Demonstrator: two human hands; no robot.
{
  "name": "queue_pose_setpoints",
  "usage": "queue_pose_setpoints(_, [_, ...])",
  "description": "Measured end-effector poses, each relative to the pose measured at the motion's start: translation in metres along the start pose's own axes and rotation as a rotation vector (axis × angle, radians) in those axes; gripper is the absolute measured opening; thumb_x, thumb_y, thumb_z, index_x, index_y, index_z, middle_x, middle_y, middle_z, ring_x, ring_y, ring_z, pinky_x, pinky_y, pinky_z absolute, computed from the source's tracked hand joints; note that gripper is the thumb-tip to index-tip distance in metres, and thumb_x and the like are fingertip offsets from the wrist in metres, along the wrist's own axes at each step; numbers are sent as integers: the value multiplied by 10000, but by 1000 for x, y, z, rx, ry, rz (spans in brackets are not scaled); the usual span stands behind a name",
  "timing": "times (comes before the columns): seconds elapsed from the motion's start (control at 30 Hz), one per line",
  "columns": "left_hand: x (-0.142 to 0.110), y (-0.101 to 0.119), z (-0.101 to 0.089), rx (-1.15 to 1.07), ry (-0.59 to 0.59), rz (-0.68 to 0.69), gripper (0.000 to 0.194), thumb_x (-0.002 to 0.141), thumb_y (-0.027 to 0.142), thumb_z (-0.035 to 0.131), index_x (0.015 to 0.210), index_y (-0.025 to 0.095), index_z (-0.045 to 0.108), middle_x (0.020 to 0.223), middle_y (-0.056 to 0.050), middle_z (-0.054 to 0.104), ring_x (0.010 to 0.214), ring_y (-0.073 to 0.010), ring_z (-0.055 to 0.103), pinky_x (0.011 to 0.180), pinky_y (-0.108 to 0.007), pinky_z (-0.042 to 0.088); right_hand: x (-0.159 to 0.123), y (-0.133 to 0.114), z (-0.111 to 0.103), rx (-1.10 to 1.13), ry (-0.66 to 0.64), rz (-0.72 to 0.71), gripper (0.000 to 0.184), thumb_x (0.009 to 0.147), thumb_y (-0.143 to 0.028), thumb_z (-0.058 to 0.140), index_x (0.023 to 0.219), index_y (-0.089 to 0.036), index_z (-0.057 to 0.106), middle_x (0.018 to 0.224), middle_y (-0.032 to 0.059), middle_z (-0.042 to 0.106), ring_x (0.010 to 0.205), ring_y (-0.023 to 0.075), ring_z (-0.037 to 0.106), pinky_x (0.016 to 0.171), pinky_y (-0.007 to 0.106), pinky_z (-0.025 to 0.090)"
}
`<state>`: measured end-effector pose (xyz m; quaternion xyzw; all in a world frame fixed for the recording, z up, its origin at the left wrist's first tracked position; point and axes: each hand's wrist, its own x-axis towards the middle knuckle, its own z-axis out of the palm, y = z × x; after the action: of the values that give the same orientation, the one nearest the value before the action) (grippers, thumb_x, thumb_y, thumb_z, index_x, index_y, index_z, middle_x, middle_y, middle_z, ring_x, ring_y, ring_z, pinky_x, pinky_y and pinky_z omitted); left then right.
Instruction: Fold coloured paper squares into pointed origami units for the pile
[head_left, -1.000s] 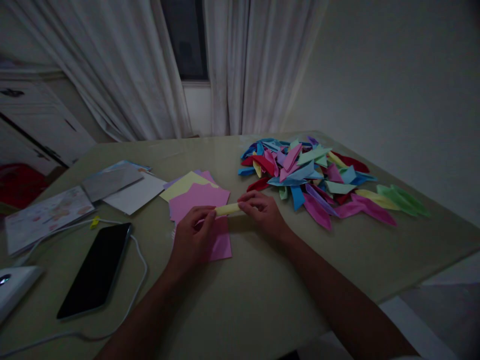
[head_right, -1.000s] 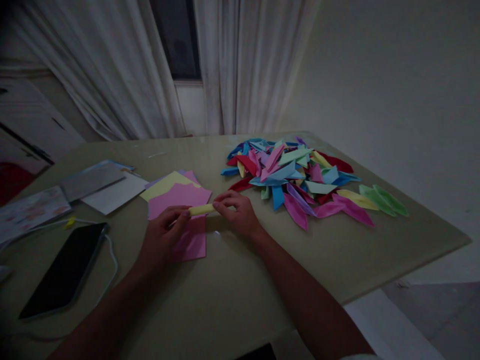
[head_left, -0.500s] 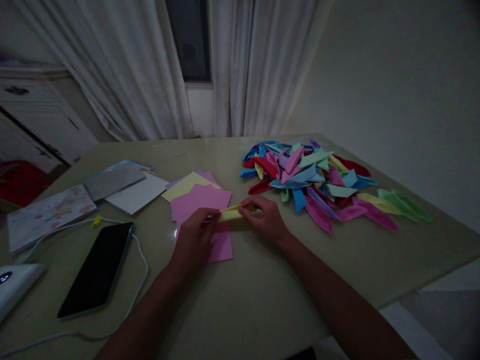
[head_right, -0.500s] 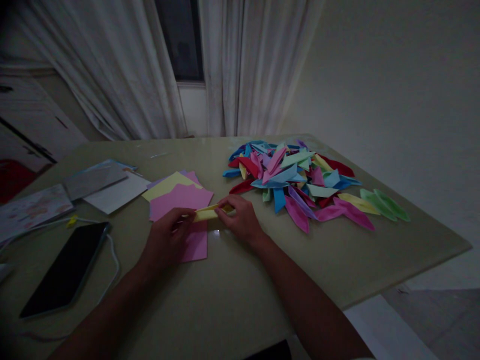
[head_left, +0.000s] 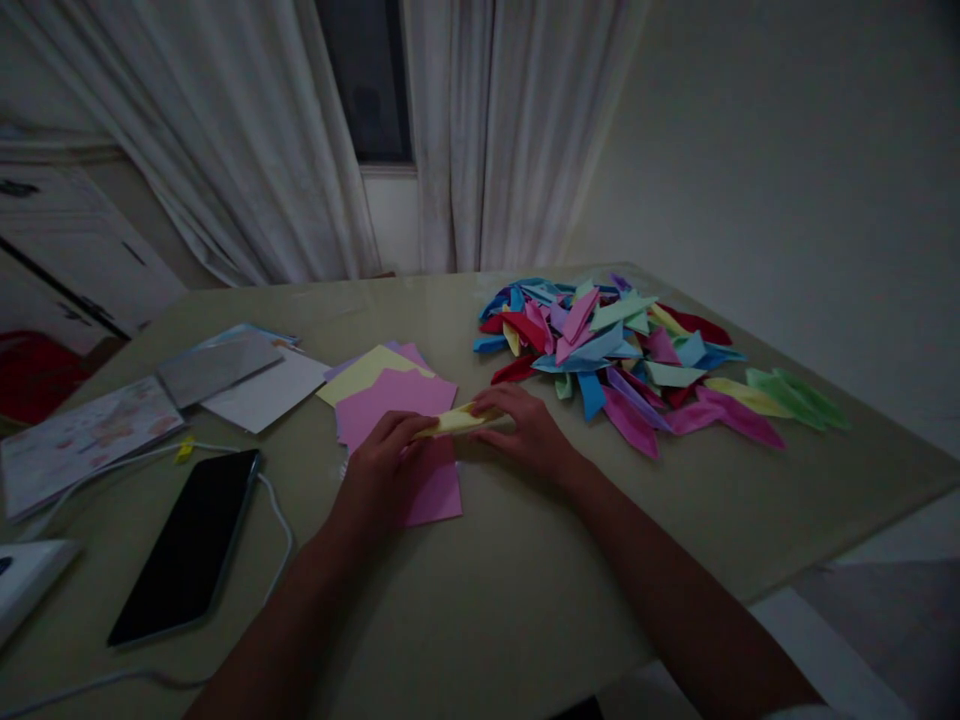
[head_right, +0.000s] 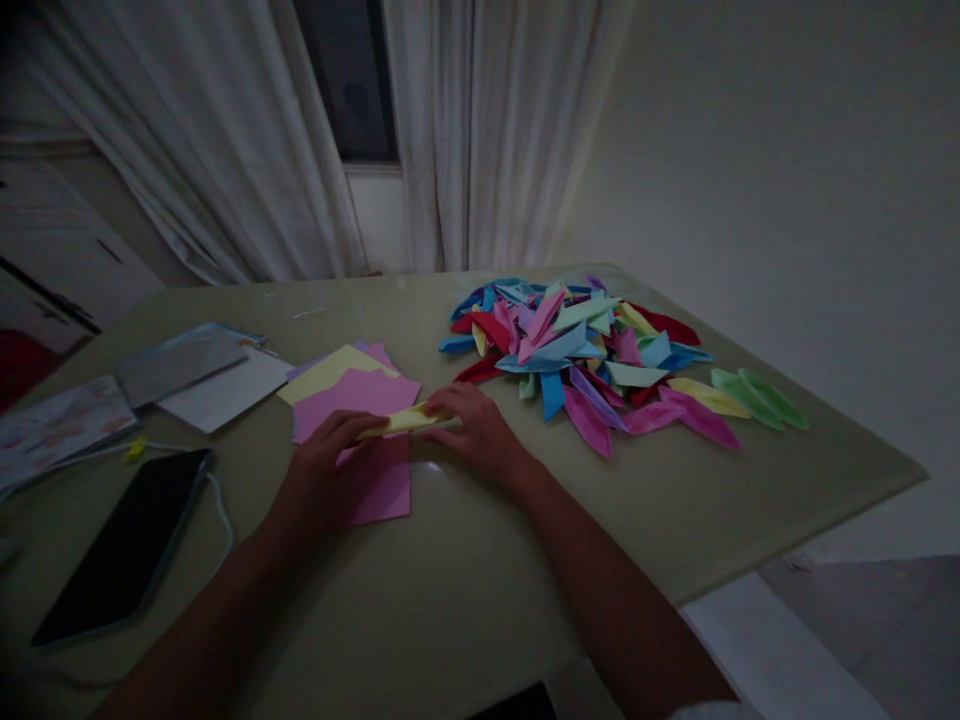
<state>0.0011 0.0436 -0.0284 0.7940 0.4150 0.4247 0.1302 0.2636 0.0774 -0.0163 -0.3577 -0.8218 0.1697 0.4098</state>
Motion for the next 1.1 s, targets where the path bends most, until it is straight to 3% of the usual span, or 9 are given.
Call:
queue_pose_setpoints(0.17, [1,4,3,68,9,28,194,1032,185,633,1203,226,715,1149,-86,711,972,-202,750,819,-308,629,1,4,0,-1,-4,-39,140,949,-195,800,1080,-216,753,1158,103,762,1110,261,715,979,424,565])
queue_pose_setpoints(0.47, [-6,3,7,150,-16,72,230,1025,192,651,1233,273,708,1286,-97,697,1012,-202,759,799,-296,628,1,3,4,-6,22,56,207,918,-98,796,1085,-214,759,1151,93,757,1120,264,709,996,426,560])
queue_pose_setpoints(0.67, [-1,1,5,79,17,-30,142,1053,244,603,1107,222,734,1092,-77,738,929,-200,750,799,-313,614,2,-3,3,-10,-49,48,83,1004,-165,729,1071,-183,774,1133,105,739,1082,243,708,985,400,553])
queue_pose_setpoints(0.87, [5,11,1,24,9,-137,279,1082,314,534,933,189,735,942,-71,692,821,-201,692,758,-339,568,4,-7,1,11,-124,75,163,1084,-212,604,1028,-164,749,1074,100,700,1012,221,690,940,360,545])
queue_pose_setpoints(1.03, [2,10,4,-117,-38,-168,209,1044,351,617,1152,215,735,1105,-94,690,949,-223,717,803,-359,616,5,-3,2,16,-109,87,205,1099,-207,560,991,-162,728,1064,98,693,1003,214,673,939,353,531])
queue_pose_setpoints(1.1, [1,9,5,-145,-36,-161,176,1013,337,660,1129,222,725,1112,-92,695,944,-223,722,787,-348,622,5,-5,1,26,-95,102,216,1102,-213,550,982,-169,724,1060,94,694,1000,210,672,934,349,527])
